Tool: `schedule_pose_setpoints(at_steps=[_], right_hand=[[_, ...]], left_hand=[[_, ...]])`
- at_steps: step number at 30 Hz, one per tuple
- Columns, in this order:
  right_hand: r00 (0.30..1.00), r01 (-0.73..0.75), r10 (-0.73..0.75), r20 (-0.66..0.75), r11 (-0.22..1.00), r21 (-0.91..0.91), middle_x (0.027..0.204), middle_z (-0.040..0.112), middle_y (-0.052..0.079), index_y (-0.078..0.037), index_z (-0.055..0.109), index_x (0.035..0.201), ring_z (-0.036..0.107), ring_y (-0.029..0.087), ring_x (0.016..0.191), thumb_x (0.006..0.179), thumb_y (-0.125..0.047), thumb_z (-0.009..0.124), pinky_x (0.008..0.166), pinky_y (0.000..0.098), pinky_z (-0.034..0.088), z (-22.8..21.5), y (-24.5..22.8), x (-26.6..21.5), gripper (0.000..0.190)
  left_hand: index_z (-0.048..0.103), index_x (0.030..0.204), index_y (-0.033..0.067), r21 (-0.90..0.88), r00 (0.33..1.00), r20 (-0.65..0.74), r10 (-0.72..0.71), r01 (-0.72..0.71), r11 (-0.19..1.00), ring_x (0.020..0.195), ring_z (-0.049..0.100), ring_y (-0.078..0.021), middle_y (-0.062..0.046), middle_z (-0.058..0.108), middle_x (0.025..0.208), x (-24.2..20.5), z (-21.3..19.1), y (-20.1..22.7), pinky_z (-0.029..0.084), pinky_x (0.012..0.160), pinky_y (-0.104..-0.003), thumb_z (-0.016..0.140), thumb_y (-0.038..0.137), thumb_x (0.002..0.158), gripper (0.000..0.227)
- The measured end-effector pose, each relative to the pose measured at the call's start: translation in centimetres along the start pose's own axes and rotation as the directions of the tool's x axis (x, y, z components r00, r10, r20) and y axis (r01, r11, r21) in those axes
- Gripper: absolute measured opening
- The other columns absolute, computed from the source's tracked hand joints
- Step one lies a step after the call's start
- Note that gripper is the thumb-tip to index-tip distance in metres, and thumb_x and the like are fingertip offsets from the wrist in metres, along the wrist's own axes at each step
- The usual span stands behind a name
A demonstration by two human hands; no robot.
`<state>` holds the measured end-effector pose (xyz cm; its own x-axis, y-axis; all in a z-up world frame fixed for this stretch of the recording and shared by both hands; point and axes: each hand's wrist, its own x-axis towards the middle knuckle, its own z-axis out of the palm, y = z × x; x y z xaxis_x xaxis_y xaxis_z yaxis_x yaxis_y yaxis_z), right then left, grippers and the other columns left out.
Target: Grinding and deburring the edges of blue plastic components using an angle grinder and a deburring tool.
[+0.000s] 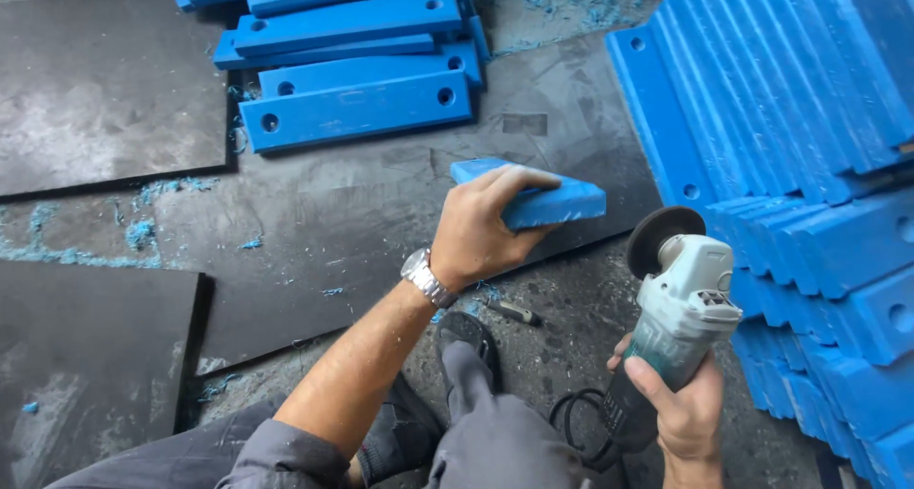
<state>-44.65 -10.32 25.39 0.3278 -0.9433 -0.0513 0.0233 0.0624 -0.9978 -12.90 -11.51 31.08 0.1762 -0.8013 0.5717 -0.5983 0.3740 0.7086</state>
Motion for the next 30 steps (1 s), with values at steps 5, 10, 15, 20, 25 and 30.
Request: schedule_pose_setpoints(at_steps=[5,10,15,20,25,30], right_hand=[[1.0,-0.017,0.018,0.004,0.984,-0.178,0.096,0.072,0.013,0.004,0.061,0.117,0.072,0.022,0.082,0.078,-0.005,0.076,0.078,0.038,0.06,0.5,-2.7,-1.2,0.043],[1.0,-0.017,0.023,0.014,0.935,-0.354,0.097,0.075,0.012,0.003,0.06,0.119,0.073,0.019,0.088,0.075,-0.004,0.08,0.083,0.0355,0.059,1.4,-4.0,-1.2,0.049],[1.0,0.024,-0.017,0.024,0.938,-0.346,0.1,0.074,0.011,0.002,0.056,0.126,0.073,0.018,0.09,0.076,-0.005,0.08,0.085,0.0344,0.058,2.2,-4.9,-1.0,0.057],[0.999,0.051,-0.043,0.029,0.933,-0.358,0.102,0.073,0.011,0.001,0.056,0.128,0.072,0.018,0.092,0.076,-0.005,0.08,0.087,0.0341,0.058,1.9,-5.0,-0.7,0.057],[0.997,0.074,-0.061,0.045,0.919,-0.388,0.103,0.073,0.011,0.001,0.056,0.128,0.072,0.018,0.094,0.077,-0.004,0.08,0.088,0.0339,0.057,2.0,-5.0,-0.6,0.056],[0.999,0.039,-0.025,0.038,0.894,-0.445,0.102,0.074,0.01,0.001,0.056,0.127,0.072,0.018,0.093,0.076,-0.006,0.081,0.087,0.0331,0.057,2.5,-5.4,-1.0,0.057]], left_hand=[[0.069,0.116,0.0152,-0.032,0.997,-0.041,-0.063,0.061,0.998,0.105,0.072,-0.03,-0.007,0.074,0.11,-2.8,1.8,-0.2,0.059,0.09,-0.039,0.087,0.014,0.076,0.044],[0.068,0.121,0.0157,-0.019,0.997,-0.076,-0.007,0.005,1.0,0.118,0.069,-0.0335,-0.007,0.074,0.118,-3.9,2.5,-1.2,0.053,0.11,-0.044,0.089,0.013,0.073,0.052],[0.068,0.124,0.017,-0.035,0.999,-0.035,-0.031,0.029,0.999,0.119,0.07,-0.0326,-0.006,0.074,0.122,-4.4,2.6,-1.3,0.052,0.115,-0.045,0.087,0.009,0.075,0.053],[0.067,0.124,0.0179,-0.041,0.999,-0.035,-0.032,0.031,0.999,0.117,0.071,-0.0314,-0.006,0.073,0.121,-4.7,2.9,-1.3,0.051,0.116,-0.046,0.087,0.008,0.074,0.055],[0.066,0.125,0.0187,-0.032,0.999,-0.037,-0.033,0.032,0.999,0.118,0.07,-0.0318,-0.006,0.073,0.121,-4.8,3.0,-1.5,0.051,0.116,-0.046,0.086,0.007,0.074,0.056],[0.066,0.125,0.0179,-0.047,0.999,-0.048,-0.026,0.024,0.999,0.118,0.07,-0.0304,-0.005,0.074,0.122,-4.8,3.1,-1.5,0.05,0.117,-0.046,0.085,0.006,0.074,0.056]])
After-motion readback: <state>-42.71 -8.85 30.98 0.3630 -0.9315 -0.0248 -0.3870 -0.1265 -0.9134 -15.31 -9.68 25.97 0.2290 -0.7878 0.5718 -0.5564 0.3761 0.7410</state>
